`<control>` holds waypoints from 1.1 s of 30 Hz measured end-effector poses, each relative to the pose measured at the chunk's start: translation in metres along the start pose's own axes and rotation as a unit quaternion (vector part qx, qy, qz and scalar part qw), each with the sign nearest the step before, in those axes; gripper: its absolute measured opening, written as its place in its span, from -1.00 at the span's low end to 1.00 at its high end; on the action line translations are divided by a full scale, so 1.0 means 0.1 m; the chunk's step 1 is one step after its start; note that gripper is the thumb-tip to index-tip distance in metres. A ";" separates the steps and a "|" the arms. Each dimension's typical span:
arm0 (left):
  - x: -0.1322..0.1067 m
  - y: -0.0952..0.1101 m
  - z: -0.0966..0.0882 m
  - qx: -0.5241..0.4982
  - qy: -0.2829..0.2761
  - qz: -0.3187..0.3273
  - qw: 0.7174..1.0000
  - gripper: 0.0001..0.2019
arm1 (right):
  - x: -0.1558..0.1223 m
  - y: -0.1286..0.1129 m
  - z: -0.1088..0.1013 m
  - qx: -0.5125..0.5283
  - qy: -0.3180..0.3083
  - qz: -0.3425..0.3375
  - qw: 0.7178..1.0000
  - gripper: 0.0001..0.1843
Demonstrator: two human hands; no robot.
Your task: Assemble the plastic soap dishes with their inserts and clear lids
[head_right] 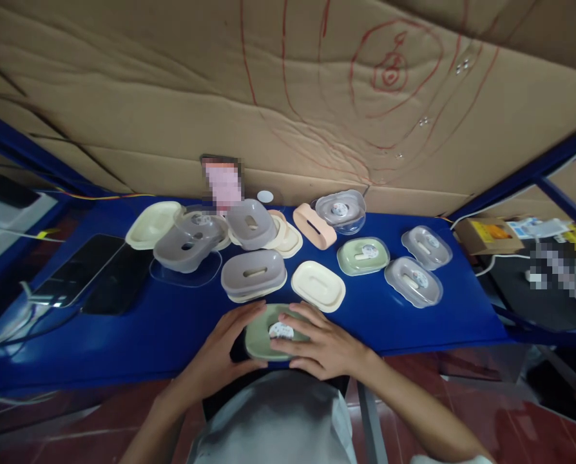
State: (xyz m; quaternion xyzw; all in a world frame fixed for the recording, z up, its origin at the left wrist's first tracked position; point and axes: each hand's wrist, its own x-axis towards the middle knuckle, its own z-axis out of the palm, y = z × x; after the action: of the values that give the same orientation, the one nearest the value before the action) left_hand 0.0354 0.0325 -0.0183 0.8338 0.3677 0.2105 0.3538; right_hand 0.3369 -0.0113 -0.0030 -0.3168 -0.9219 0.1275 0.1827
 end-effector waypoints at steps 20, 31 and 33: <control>-0.03 -0.10 0.08 0.019 0.025 0.034 0.999 -0.09 | -0.01 -0.20 0.02 -0.103 -0.011 0.063 0.993 -0.21; 0.17 0.33 0.17 -0.058 0.064 0.042 0.995 -0.12 | -0.29 -0.09 -0.22 -0.084 0.107 0.074 0.988 -0.19; 0.28 0.46 0.24 -0.083 0.091 0.052 0.991 -0.14 | -0.45 -0.01 -0.48 -0.098 0.189 0.129 0.969 -0.17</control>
State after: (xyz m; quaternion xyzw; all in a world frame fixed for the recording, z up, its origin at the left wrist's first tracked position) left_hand 0.0893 0.0213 0.0026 0.7970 0.3360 0.3337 0.3749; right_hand 0.3894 -0.0342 0.0292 -0.4681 -0.8300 -0.0033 0.3032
